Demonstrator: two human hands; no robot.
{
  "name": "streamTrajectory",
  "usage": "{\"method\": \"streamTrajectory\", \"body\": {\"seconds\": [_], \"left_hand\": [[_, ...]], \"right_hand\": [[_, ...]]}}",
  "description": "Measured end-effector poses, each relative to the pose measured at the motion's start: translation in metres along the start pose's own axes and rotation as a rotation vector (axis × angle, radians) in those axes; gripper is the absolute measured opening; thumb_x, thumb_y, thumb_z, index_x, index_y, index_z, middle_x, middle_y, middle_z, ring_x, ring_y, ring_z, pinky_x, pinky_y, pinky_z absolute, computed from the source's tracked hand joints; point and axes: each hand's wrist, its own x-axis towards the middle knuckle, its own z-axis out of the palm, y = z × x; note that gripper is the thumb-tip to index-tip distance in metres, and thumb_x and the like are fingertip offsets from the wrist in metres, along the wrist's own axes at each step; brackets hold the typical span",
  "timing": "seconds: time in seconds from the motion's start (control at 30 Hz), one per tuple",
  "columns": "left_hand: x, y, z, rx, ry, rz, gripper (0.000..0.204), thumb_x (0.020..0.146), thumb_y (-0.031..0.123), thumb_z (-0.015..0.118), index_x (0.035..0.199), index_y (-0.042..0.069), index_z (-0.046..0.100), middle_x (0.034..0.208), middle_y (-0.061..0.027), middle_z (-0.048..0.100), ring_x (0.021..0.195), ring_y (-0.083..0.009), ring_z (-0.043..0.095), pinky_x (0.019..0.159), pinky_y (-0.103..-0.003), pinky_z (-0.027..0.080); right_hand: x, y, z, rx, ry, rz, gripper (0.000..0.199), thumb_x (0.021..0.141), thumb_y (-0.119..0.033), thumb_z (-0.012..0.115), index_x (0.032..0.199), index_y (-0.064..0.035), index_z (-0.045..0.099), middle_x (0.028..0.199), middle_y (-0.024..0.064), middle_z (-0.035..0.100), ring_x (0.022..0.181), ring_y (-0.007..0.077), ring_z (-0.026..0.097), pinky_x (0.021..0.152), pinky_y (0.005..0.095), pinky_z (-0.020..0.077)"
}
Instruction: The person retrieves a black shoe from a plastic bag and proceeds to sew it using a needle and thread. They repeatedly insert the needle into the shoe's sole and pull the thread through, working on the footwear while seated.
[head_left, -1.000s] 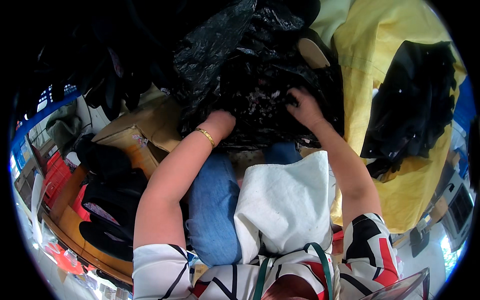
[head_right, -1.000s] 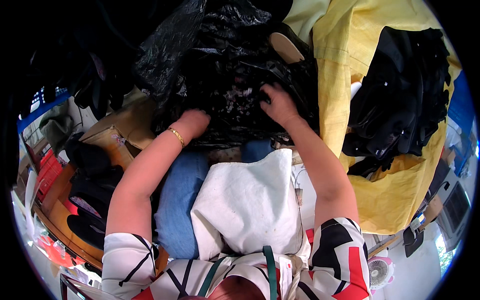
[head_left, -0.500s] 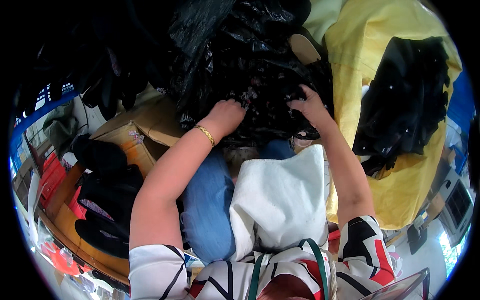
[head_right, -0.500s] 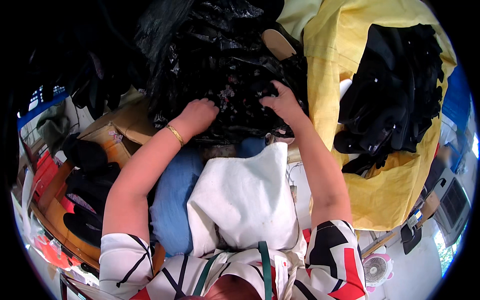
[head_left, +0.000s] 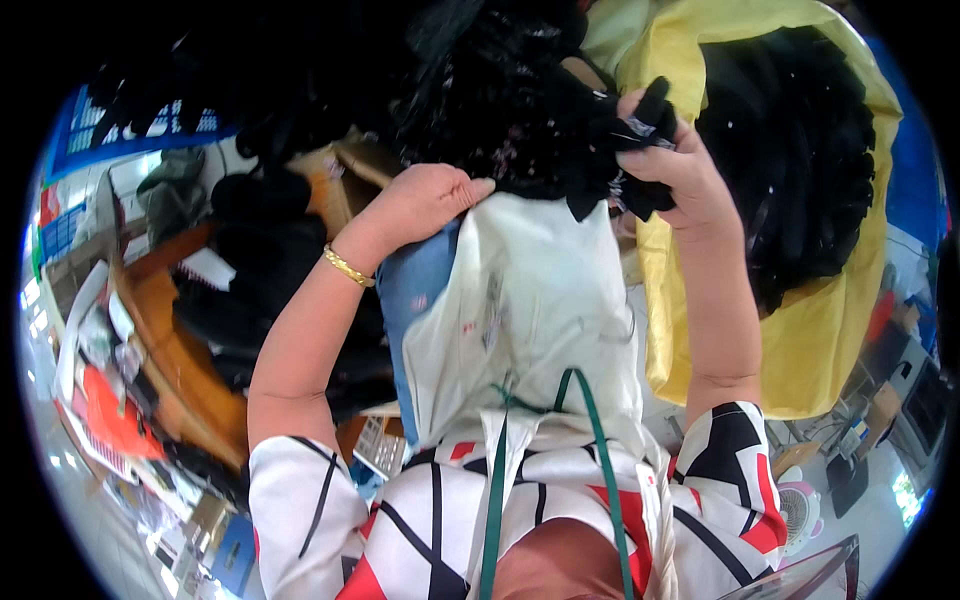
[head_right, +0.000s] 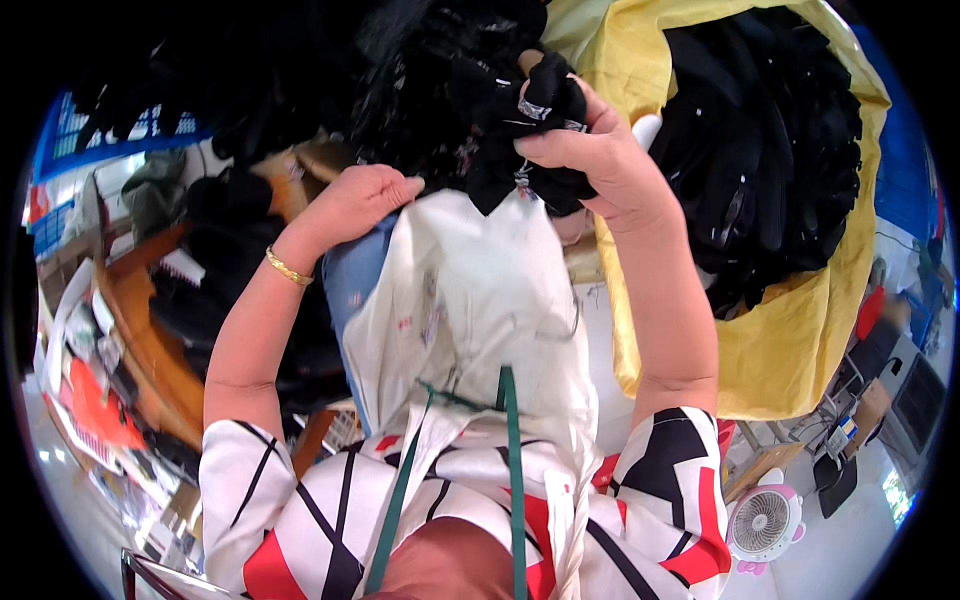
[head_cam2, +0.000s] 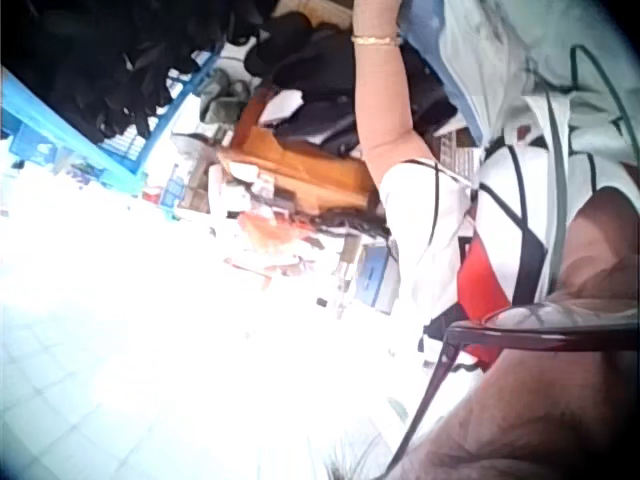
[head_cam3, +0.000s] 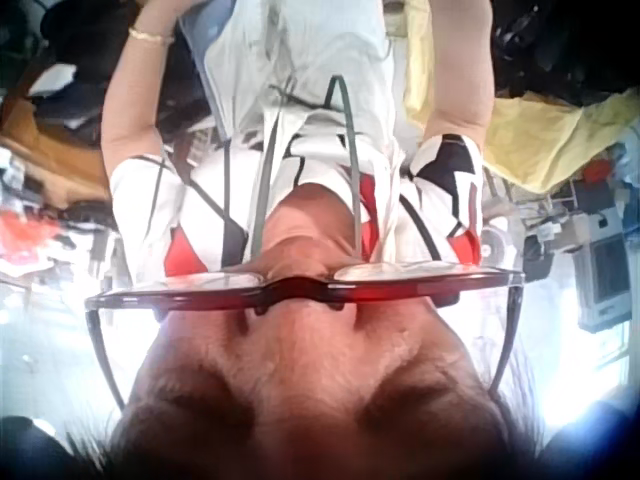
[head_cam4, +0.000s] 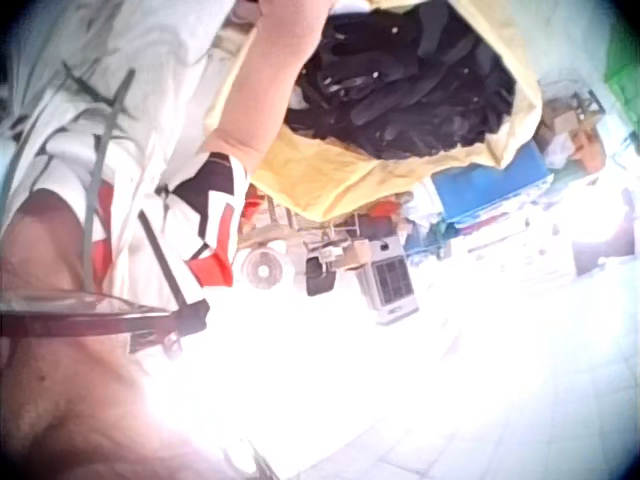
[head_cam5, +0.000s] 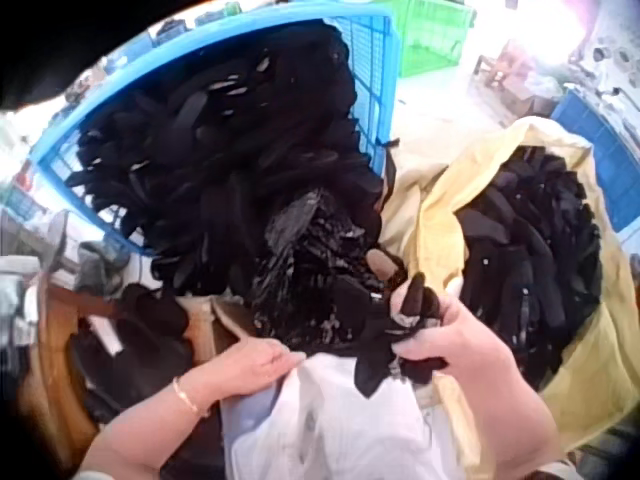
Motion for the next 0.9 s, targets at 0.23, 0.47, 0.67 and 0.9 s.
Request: {"method": "streamTrajectory", "body": {"seconds": [0.23, 0.47, 0.67, 0.9], "left_hand": [[-0.110, 0.020, 0.052, 0.544, 0.274, 0.255, 0.033, 0.094, 0.036, 0.058, 0.097, 0.004, 0.069, 0.108, -0.0117, 0.066, 0.106, -0.0333, 0.060, 0.107, -0.045, 0.037], [-0.149, 0.039, 0.055, 0.124, 0.369, 0.169, 0.021, 0.097, 0.025, 0.055, 0.101, 0.005, 0.051, 0.077, -0.0167, 0.064, 0.087, -0.0356, 0.063, 0.087, -0.045, 0.048], [-0.165, 0.060, 0.058, 0.481, 0.560, 0.151, 0.025, 0.092, 0.025, 0.062, 0.105, 0.007, 0.051, 0.093, -0.0142, 0.065, 0.082, -0.0331, 0.066, 0.065, -0.044, 0.053], [-0.181, 0.044, 0.061, 0.784, 0.956, 0.228, 0.042, 0.079, 0.015, 0.074, 0.116, 0.004, 0.059, 0.109, -0.0113, 0.062, 0.107, -0.0335, 0.058, 0.096, -0.043, 0.045]], "right_hand": [[-0.138, 0.018, 0.064, -0.160, -0.149, 0.030, 0.037, 0.064, 0.000, 0.072, 0.098, -0.0077, 0.058, 0.091, -0.0005, 0.055, 0.087, 0.0111, 0.056, 0.079, 0.0236, 0.0427], [-0.209, 0.090, 0.104, -0.689, -0.210, -0.106, 0.038, 0.077, -0.002, 0.077, 0.110, -0.0069, 0.060, 0.098, 0.0022, 0.061, 0.089, 0.0113, 0.059, 0.076, 0.0259, 0.0487], [-0.230, 0.133, 0.125, -1.502, -0.134, -0.488, 0.048, 0.079, -0.032, 0.078, 0.119, -0.0121, 0.061, 0.118, 0.0195, 0.058, 0.112, 0.0363, 0.058, 0.081, 0.0435, 0.0542], [-0.223, 0.120, 0.081, -1.208, 0.182, -0.530, 0.027, 0.090, -0.033, 0.067, 0.101, -0.0092, 0.070, 0.094, 0.0103, 0.069, 0.089, 0.0291, 0.068, 0.075, 0.0406, 0.0536]]}}
